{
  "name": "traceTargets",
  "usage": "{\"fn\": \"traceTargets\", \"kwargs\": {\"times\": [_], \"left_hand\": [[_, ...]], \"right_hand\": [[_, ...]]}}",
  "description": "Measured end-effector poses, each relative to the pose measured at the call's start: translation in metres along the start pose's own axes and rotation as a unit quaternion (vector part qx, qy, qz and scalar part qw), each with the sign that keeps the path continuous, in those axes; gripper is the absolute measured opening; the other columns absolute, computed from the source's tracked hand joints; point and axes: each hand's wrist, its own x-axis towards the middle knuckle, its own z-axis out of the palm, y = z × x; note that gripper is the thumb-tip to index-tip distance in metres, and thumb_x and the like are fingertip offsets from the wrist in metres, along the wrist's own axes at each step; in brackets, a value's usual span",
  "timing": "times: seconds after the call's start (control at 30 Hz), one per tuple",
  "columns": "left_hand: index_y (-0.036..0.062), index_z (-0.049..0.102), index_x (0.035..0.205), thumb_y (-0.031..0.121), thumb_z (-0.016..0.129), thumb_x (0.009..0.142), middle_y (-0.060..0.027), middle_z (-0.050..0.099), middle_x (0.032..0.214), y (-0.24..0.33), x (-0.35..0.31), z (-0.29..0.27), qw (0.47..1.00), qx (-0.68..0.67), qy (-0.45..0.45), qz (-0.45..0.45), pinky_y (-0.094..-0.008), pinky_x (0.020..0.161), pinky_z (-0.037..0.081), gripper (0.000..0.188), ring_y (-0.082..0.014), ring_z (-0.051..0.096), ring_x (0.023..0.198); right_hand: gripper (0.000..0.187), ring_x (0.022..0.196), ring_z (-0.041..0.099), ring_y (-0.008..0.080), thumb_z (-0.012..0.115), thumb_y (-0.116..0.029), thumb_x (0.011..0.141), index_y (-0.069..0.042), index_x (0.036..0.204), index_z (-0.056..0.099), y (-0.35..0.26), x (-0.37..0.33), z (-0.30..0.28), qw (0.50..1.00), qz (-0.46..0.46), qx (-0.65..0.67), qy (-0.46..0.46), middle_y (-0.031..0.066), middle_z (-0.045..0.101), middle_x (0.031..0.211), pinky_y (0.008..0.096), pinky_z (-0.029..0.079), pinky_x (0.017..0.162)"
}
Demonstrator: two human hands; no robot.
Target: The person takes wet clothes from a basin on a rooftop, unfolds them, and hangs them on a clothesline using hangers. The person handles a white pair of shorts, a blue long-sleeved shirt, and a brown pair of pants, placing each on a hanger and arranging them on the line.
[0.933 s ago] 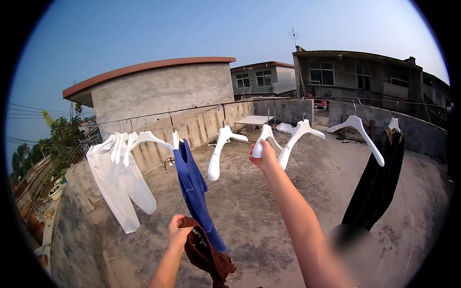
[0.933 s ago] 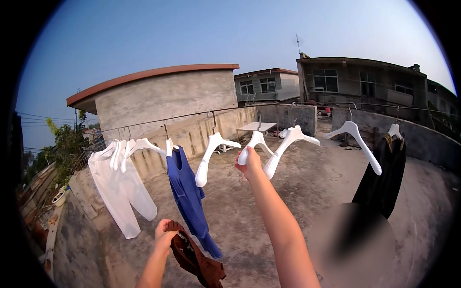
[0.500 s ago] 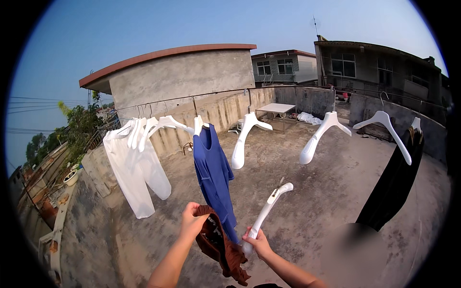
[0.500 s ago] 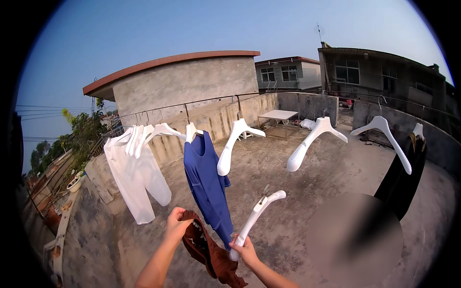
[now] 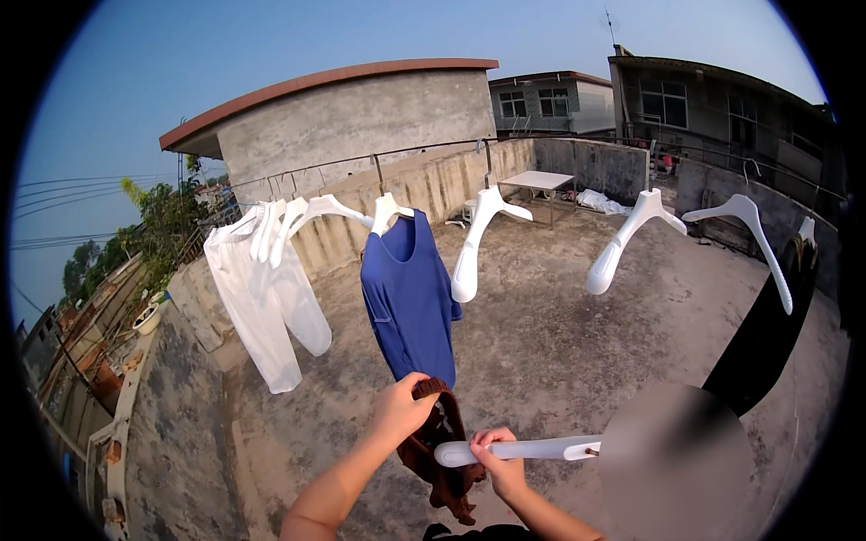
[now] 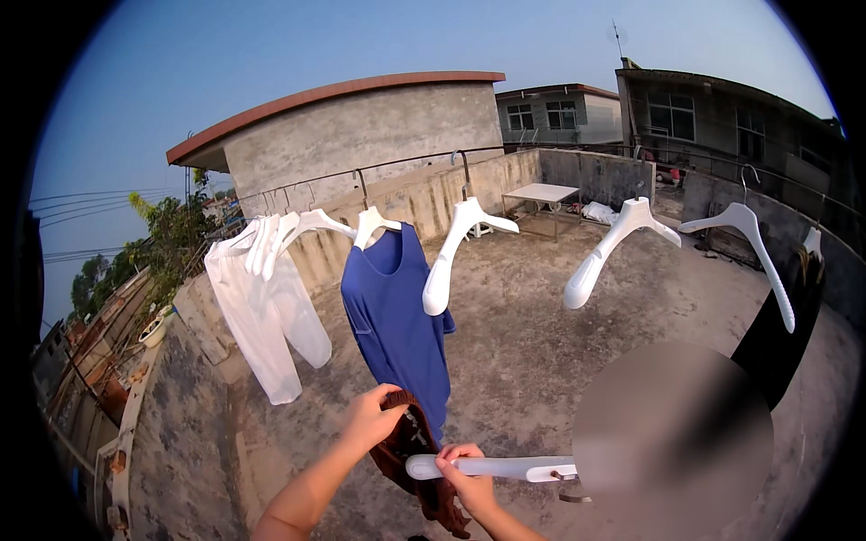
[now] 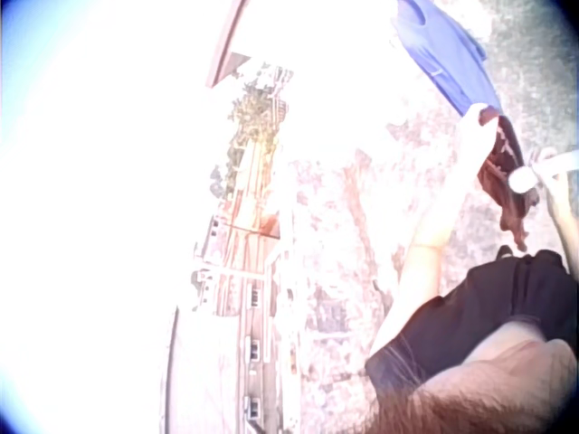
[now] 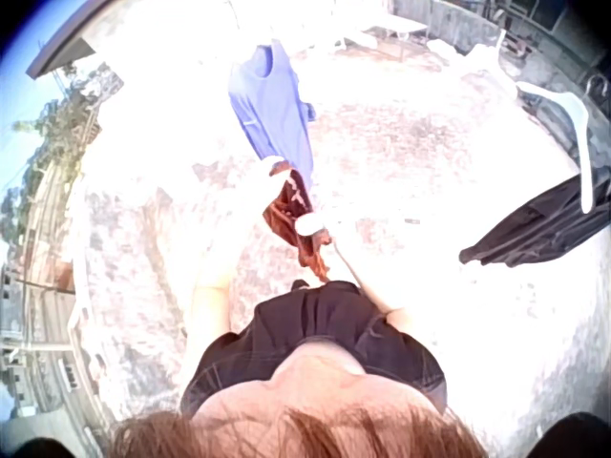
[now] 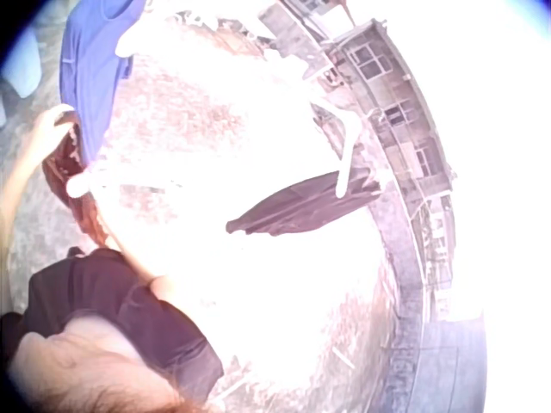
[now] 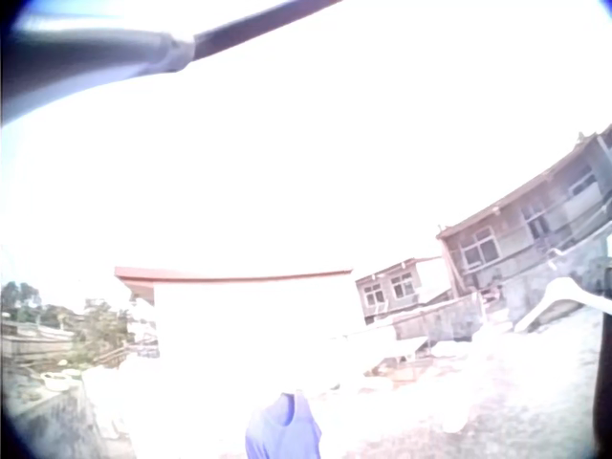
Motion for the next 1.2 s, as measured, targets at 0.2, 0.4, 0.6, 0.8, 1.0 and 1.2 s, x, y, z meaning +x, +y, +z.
{"fn": "traceTargets", "kwargs": {"times": [0.2,0.4,0.6,0.8,1.0,1.2], "left_hand": [[0.0069,0.064,0.105,0.029,0.062,0.077,-0.0195,0.065,0.084,0.030,-0.016,0.014,0.994,0.080,-0.010,0.073,-0.0427,0.070,0.050,0.035,-0.0364,0.063,0.080],[0.0014,0.064,0.087,0.029,0.065,0.074,-0.0189,0.064,0.076,0.049,-0.029,0.036,0.985,0.108,-0.053,0.121,-0.0442,0.060,0.048,0.030,-0.0351,0.062,0.072],[0.0004,0.065,0.081,0.024,0.067,0.072,-0.0185,0.053,0.118,0.054,-0.037,0.041,0.928,0.160,0.024,0.334,-0.0512,0.095,0.036,0.025,-0.0395,0.047,0.113],[0.0050,0.039,0.116,0.028,0.066,0.074,-0.0175,0.031,0.140,0.030,-0.038,0.045,0.916,0.030,-0.207,0.342,-0.0531,0.107,0.017,0.055,-0.0384,0.025,0.134],[0.0073,0.036,0.117,0.005,0.068,0.070,-0.0160,0.029,0.142,0.022,-0.049,0.049,0.913,0.039,-0.174,0.368,-0.0469,0.102,0.030,0.056,-0.0363,0.033,0.129],[0.0091,0.039,0.129,0.002,0.068,0.067,-0.0137,0.059,0.106,0.027,-0.054,0.057,0.945,0.063,-0.050,0.316,-0.0409,0.082,0.046,0.069,-0.0327,0.057,0.098]], "right_hand": [[0.022,0.100,0.057,0.0202,0.067,-0.010,0.083,-0.004,0.099,0.053,0.013,0.004,0.023,0.993,0.066,0.008,0.100,0.0112,0.057,0.104,0.0298,0.054,0.081],[0.031,0.088,0.055,0.0115,0.059,-0.022,0.089,-0.002,0.111,0.049,0.037,0.005,0.025,0.974,0.104,-0.127,0.153,0.0078,0.058,0.100,0.0270,0.046,0.072],[0.027,0.098,0.059,0.0191,0.053,-0.017,0.091,-0.003,0.114,0.050,0.012,0.042,-0.011,0.959,0.206,0.102,0.166,0.0115,0.057,0.110,0.0329,0.050,0.081],[0.037,0.102,0.059,0.0225,0.047,-0.034,0.093,-0.007,0.117,0.050,-0.035,0.032,-0.001,0.941,0.246,0.211,0.102,0.0109,0.056,0.114,0.0364,0.051,0.085],[0.026,0.094,0.060,0.0205,0.053,-0.027,0.090,-0.006,0.104,0.056,-0.022,0.026,-0.020,0.935,0.282,0.177,0.121,0.0085,0.061,0.103,0.0343,0.051,0.081],[0.026,0.093,0.059,0.0168,0.058,-0.026,0.089,-0.006,0.105,0.058,-0.026,0.015,-0.014,0.957,0.275,0.063,0.063,0.0059,0.061,0.105,0.0328,0.048,0.083]]}}
